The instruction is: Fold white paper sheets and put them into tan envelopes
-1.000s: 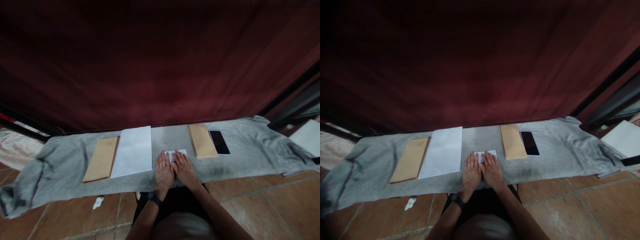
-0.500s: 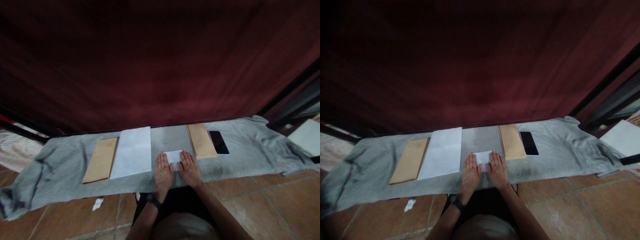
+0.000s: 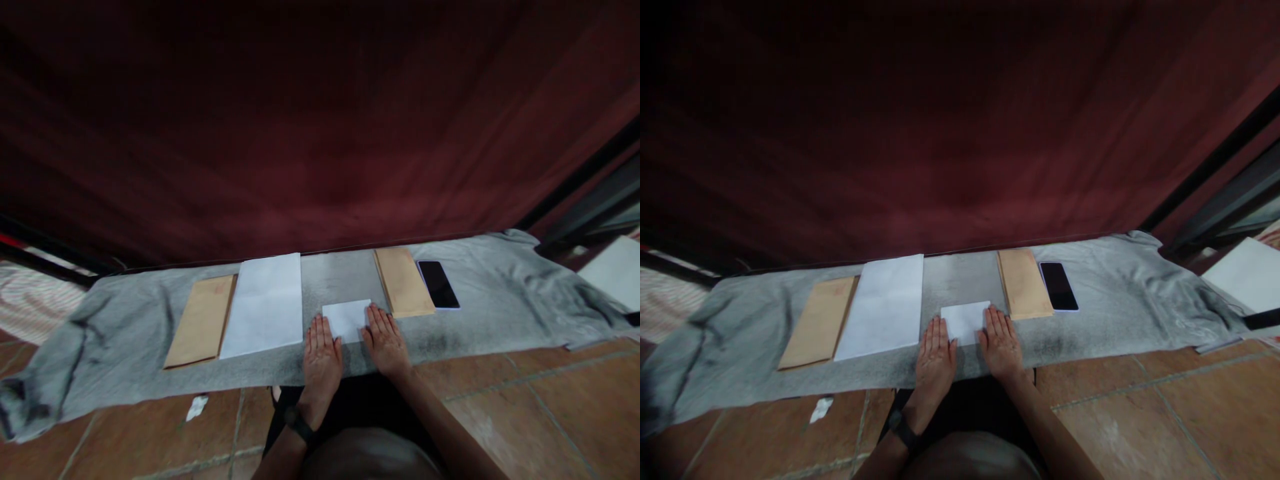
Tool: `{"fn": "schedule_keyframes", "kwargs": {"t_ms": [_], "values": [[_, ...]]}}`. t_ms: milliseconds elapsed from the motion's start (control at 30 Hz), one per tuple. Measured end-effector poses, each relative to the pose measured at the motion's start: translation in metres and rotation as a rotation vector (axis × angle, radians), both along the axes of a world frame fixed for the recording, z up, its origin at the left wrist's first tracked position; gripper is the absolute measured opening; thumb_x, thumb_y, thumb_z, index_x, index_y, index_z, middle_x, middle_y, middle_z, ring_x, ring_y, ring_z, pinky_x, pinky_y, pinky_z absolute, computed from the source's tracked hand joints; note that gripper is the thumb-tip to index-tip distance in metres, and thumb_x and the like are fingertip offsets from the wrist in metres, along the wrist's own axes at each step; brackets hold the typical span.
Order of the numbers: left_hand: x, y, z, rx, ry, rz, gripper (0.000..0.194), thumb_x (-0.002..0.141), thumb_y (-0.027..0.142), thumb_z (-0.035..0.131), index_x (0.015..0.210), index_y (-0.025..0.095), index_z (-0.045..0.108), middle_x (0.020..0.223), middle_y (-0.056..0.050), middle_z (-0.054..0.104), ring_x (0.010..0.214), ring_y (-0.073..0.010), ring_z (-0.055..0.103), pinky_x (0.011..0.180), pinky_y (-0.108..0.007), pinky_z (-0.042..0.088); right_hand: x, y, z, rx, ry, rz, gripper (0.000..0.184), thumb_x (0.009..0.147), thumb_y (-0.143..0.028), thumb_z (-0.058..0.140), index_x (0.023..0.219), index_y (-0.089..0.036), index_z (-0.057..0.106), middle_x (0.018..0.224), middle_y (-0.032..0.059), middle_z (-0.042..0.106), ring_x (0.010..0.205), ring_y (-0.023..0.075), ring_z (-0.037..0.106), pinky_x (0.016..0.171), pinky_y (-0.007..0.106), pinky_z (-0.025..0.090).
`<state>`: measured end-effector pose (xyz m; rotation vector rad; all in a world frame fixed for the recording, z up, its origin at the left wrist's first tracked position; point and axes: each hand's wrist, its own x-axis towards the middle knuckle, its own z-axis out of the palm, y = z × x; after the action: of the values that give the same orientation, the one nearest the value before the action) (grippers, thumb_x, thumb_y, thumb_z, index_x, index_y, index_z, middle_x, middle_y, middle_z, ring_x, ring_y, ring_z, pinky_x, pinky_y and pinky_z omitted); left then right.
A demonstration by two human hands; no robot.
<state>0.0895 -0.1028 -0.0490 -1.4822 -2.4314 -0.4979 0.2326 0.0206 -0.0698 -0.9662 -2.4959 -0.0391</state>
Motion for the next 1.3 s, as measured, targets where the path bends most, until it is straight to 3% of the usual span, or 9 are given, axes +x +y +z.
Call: {"fn": "schedule_keyframes", "kwargs": {"t_ms": [167,400,633,933,1067,1300], "values": [[0.01,-0.005,0.007,-0.018,-0.027,0.015,0.064,0.102,0.027,0.037,0.158,0.008,0.014,0.158,-0.021,0.034,0.148,-0.0301,0.033,0.117,-0.05,0.036,0.0,0.0,0.002,-0.016,-0.016,0.003,0.061,0.104,-0.036,0.037,0.158,-0.012,0.024,0.153,0.0143,0.046,0.139,0.0266,0.045,0.116,0.044,0.031],[0.027,-0.005,0.009,-0.109,-0.021,-0.226,0.066,0.099,0.028,0.043,0.158,0.01,0.019,0.161,-0.016,0.032,0.15,-0.0264,0.027,0.118,-0.046,0.037,-0.001,0.0,0.002,-0.019,-0.026,-0.004,0.062,0.104,-0.035,0.036,0.159,-0.013,0.02,0.153,0.0141,0.046,0.14,0.0265,0.044,0.117,0.045,0.03],[0.019,-0.014,0.004,-0.103,-0.006,-0.139,0.068,0.1,0.042,0.043,0.155,0.007,0.025,0.157,-0.02,0.038,0.147,-0.0294,0.033,0.116,-0.047,0.038,-0.001,-0.001,0.001,-0.009,-0.023,-0.009,0.062,0.104,-0.035,0.037,0.158,-0.011,0.022,0.153,0.0147,0.046,0.141,0.0265,0.043,0.117,0.044,0.03],[0.015,-0.022,0.004,-0.078,-0.019,-0.071,0.067,0.102,0.035,0.037,0.158,0.007,0.015,0.157,-0.021,0.038,0.146,-0.0307,0.035,0.115,-0.05,0.038,-0.001,0.0,0.0,-0.004,0.001,-0.005,0.063,0.103,-0.036,0.036,0.159,-0.012,0.019,0.153,0.0142,0.046,0.139,0.0265,0.045,0.116,0.045,0.032],[0.014,-0.012,0.006,-0.055,-0.027,-0.049,0.067,0.102,0.03,0.036,0.159,0.006,0.011,0.158,-0.022,0.034,0.148,-0.031,0.032,0.117,-0.05,0.036,-0.001,-0.001,-0.001,-0.017,-0.004,-0.005,0.063,0.103,-0.036,0.037,0.159,-0.012,0.021,0.153,0.0143,0.046,0.14,0.0271,0.044,0.116,0.045,0.03],[0.019,0.026,0.006,-0.075,-0.064,-0.261,0.063,0.103,0.03,0.032,0.159,0.009,0.012,0.16,-0.017,0.032,0.149,-0.0261,0.031,0.119,-0.048,0.035,0.0,0.001,-0.001,-0.017,-0.019,0.006,0.063,0.102,-0.033,0.037,0.159,-0.012,0.02,0.154,0.0148,0.044,0.141,0.027,0.042,0.117,0.046,0.029]]}}
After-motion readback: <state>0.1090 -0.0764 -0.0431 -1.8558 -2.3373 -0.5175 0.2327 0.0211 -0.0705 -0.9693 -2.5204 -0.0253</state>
